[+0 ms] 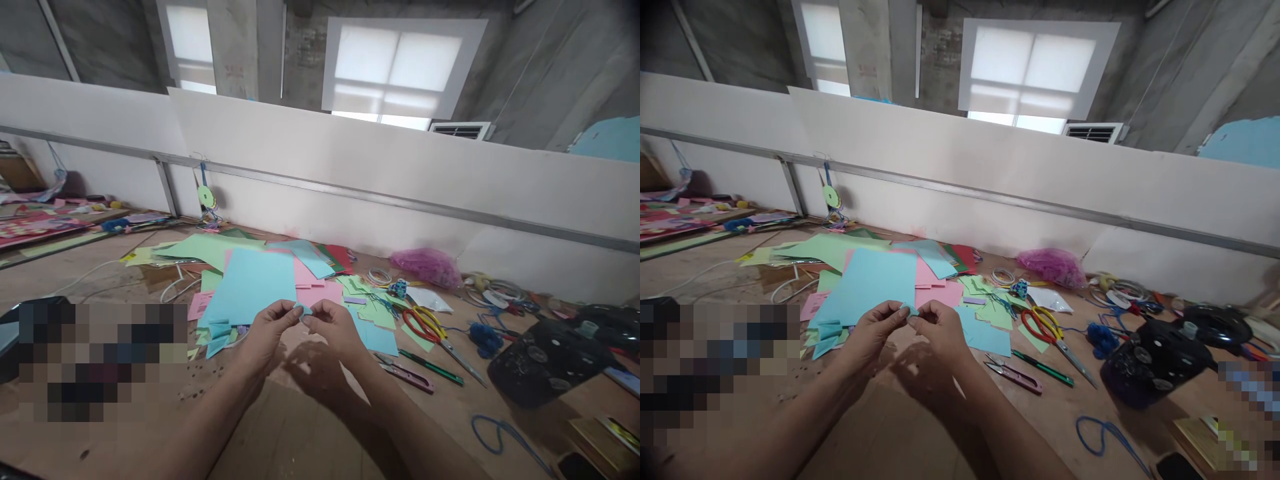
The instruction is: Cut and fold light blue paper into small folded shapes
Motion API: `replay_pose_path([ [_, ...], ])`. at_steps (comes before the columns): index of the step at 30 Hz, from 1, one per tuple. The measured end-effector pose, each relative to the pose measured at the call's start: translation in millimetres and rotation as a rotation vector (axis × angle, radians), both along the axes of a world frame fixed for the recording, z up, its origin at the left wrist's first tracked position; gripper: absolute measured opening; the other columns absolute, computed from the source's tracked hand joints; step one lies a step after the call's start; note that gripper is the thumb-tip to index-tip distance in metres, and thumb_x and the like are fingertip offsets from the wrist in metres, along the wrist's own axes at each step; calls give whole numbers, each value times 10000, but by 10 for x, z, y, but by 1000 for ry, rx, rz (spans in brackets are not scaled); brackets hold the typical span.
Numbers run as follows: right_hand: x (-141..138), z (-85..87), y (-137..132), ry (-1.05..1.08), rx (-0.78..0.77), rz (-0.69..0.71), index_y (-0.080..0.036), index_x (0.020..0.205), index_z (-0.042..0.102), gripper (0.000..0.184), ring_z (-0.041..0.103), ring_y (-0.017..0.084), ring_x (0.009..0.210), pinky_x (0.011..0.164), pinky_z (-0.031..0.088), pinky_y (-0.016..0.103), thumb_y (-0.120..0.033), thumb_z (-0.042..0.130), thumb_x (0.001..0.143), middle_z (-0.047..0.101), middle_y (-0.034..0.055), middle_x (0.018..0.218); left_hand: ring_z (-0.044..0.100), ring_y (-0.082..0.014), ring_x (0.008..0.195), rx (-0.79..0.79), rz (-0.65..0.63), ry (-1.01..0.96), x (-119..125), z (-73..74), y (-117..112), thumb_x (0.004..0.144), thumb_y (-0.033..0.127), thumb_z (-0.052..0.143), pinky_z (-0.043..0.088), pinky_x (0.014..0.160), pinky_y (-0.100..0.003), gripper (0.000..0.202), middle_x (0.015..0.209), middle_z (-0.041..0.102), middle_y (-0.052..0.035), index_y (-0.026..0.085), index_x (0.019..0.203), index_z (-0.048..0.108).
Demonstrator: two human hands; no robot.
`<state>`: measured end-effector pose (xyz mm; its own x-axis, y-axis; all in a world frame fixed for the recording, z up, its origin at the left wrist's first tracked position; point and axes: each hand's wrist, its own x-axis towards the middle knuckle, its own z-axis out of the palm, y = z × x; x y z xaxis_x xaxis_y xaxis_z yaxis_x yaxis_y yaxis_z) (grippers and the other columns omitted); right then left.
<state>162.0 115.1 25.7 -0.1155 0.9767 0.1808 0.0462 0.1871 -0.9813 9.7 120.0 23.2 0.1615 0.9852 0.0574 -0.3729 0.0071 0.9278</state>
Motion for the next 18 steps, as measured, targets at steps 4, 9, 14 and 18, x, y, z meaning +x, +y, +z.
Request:
replay_pose_path([
  [4,-8,25,-26,-44,60,-35,-185,686,542,171,475,122,575,556,378,247,-293,673,702,512,-37,608,522,-96,643,-27,-9,-81,25,7,-22,696,299,784,412,648,-193,179,662,596,35,180,680,652],
  [9,-19,72,-87,-253,248,-141,-193,657,525,145,433,125,608,574,351,246,-263,623,739,500,-31,639,522,-92,637,-87,-63,-156,32,-3,-28,710,311,774,427,680,-197,179,647,572,35,177,687,659],
  [14,-38,39,-101,-241,183,-97,-193,711,549,129,441,129,615,572,356,245,-291,600,779,512,-29,640,501,-96,617,-51,-25,-103,19,0,-3,709,349,770,416,649,-199,219,625,554,34,174,660,649],
  [18,-25,21,-91,-305,200,-118,-190,666,524,159,410,123,595,551,323,243,-278,590,782,475,-34,608,507,-106,621,-57,-41,-56,12,14,3,715,381,757,424,661,-217,231,633,560,28,177,684,652],
])
